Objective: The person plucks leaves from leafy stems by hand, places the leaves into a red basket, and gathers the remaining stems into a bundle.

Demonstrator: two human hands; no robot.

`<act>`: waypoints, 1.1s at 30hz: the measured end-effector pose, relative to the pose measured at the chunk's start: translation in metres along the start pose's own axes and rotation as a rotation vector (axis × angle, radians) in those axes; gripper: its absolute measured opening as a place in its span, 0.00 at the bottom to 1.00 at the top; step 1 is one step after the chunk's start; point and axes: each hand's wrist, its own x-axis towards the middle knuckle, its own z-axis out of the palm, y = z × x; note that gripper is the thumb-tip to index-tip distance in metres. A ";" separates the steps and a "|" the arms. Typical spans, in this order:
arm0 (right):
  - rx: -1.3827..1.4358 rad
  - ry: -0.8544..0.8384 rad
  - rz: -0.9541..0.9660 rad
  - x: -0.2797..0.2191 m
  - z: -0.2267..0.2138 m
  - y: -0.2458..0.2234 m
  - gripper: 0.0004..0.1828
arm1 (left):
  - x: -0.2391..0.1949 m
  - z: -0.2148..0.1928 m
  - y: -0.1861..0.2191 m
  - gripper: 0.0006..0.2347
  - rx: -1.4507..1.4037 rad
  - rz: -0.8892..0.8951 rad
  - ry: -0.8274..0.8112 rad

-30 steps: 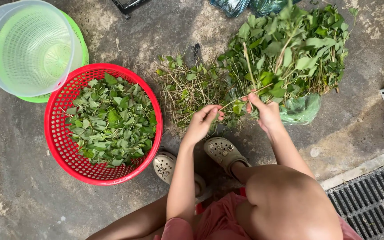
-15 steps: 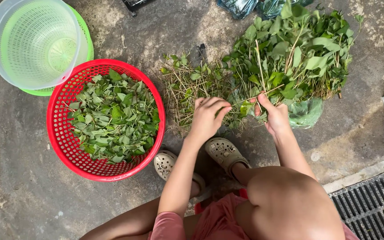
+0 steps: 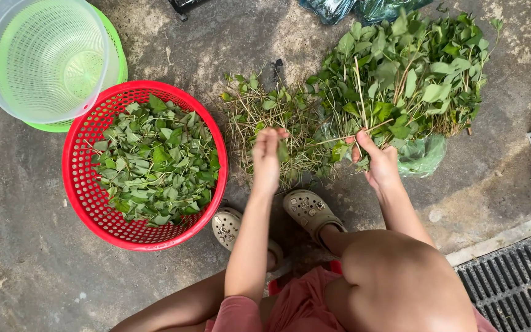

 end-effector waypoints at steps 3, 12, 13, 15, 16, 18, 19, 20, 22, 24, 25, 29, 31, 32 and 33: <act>0.099 0.007 0.015 0.002 0.000 0.000 0.17 | -0.005 -0.017 0.007 0.07 0.375 0.483 -0.183; 0.275 0.129 0.032 0.011 -0.021 -0.017 0.12 | -0.033 0.006 -0.034 0.10 0.672 0.175 -0.509; 0.255 0.114 0.002 0.011 -0.021 -0.018 0.12 | -0.037 0.002 -0.040 0.10 0.656 0.172 -0.500; 0.217 0.087 -0.065 0.011 -0.021 -0.020 0.10 | -0.040 -0.005 -0.050 0.09 0.465 0.193 -0.351; 0.193 0.046 -0.055 0.011 -0.018 -0.017 0.10 | -0.040 -0.008 -0.053 0.09 0.370 0.207 -0.280; 0.144 -0.033 -0.037 0.009 -0.012 -0.007 0.10 | -0.028 -0.017 -0.056 0.09 0.247 0.127 -0.091; 0.171 -0.055 -0.020 0.009 -0.007 0.002 0.10 | -0.020 -0.023 -0.056 0.10 0.186 0.087 -0.006; 0.199 -0.076 -0.004 0.009 0.001 0.012 0.09 | -0.016 -0.036 -0.053 0.15 0.226 0.068 0.057; 0.202 -0.087 0.005 0.006 0.000 0.020 0.10 | -0.007 -0.074 -0.042 0.15 -0.129 0.083 0.153; 0.153 -0.079 -0.019 0.008 -0.007 0.017 0.11 | -0.006 -0.131 -0.018 0.06 -0.502 -0.090 0.352; 0.159 -0.085 -0.020 0.009 -0.009 0.015 0.10 | -0.003 -0.156 -0.005 0.10 -0.551 0.087 0.400; 0.127 -0.154 -0.038 0.011 -0.006 0.015 0.08 | -0.019 -0.220 0.040 0.13 0.929 0.383 0.886; 0.099 -0.224 -0.060 0.012 -0.001 0.019 0.08 | -0.024 -0.204 0.055 0.12 1.419 0.521 0.830; 0.094 -0.261 -0.073 0.013 0.004 0.020 0.08 | -0.023 -0.177 0.055 0.11 1.240 0.617 0.644; 0.086 -0.307 -0.079 0.013 0.007 0.021 0.08 | -0.028 -0.148 0.055 0.10 1.060 0.692 0.466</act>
